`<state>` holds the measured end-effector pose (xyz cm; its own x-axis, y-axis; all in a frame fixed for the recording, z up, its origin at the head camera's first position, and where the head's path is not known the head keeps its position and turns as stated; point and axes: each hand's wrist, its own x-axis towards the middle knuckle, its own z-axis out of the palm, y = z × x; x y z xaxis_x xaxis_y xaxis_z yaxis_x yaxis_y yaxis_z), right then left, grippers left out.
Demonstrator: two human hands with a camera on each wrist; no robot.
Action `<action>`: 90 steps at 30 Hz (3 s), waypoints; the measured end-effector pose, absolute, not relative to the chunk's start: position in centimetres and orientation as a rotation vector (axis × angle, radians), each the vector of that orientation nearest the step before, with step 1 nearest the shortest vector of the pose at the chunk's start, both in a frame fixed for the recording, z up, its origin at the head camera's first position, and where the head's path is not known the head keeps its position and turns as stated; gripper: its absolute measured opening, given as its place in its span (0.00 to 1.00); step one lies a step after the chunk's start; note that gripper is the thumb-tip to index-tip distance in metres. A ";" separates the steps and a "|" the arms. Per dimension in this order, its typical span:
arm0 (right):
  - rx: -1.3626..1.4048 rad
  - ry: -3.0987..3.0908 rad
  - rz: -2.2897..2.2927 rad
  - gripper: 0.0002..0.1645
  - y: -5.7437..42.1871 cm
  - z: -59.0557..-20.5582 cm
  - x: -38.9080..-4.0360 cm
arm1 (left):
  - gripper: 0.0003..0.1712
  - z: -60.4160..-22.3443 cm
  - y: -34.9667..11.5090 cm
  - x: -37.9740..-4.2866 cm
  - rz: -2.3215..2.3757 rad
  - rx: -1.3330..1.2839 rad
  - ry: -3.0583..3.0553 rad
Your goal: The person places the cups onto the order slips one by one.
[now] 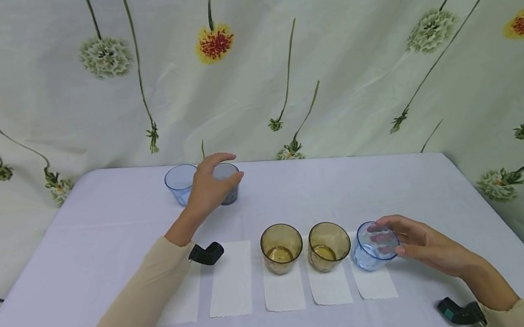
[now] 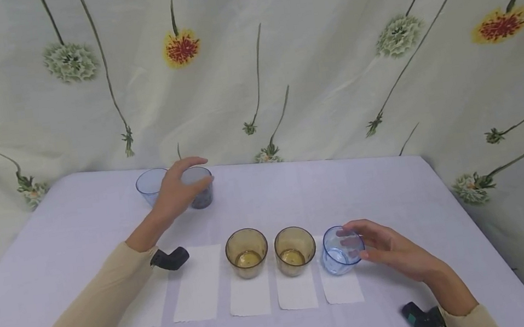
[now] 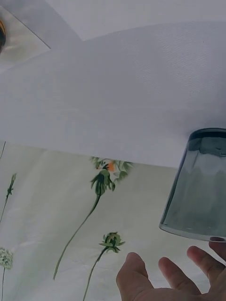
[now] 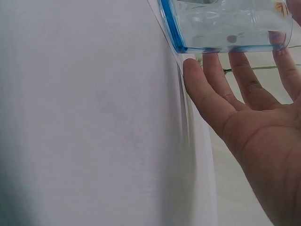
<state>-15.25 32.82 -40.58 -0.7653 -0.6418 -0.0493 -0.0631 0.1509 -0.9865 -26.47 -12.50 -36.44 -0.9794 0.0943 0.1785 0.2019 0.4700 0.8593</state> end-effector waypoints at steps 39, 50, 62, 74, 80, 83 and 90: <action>-0.672 1.997 -1.641 0.29 32.9 -40.6 -15.2 | 0.30 -37.7 -12.9 -27.5 -1.434 -0.421 -2.630; -0.659 1.991 -1.653 0.29 32.9 -40.7 -15.1 | 0.31 -37.8 -12.8 -27.5 -1.382 -0.381 -2.693; -0.654 1.999 -1.639 0.29 32.9 -40.6 -15.2 | 0.31 -38.1 -12.8 -27.5 -1.377 -0.371 -2.747; -0.703 1.983 -1.648 0.29 32.9 -40.6 -15.3 | 0.31 -37.9 -12.9 -27.5 -1.501 -0.338 -2.738; -0.702 1.975 -1.651 0.29 32.9 -40.7 -15.4 | 0.33 -37.8 -12.9 -27.4 -1.491 -0.321 -2.758; -0.704 1.963 -1.660 0.29 33.0 -40.6 -15.3 | 0.33 -37.8 -12.9 -27.5 -1.471 -0.347 -2.759; -0.703 1.955 -1.664 0.29 33.0 -40.7 -15.2 | 0.33 -37.9 -12.9 -27.6 -1.520 -0.347 -2.735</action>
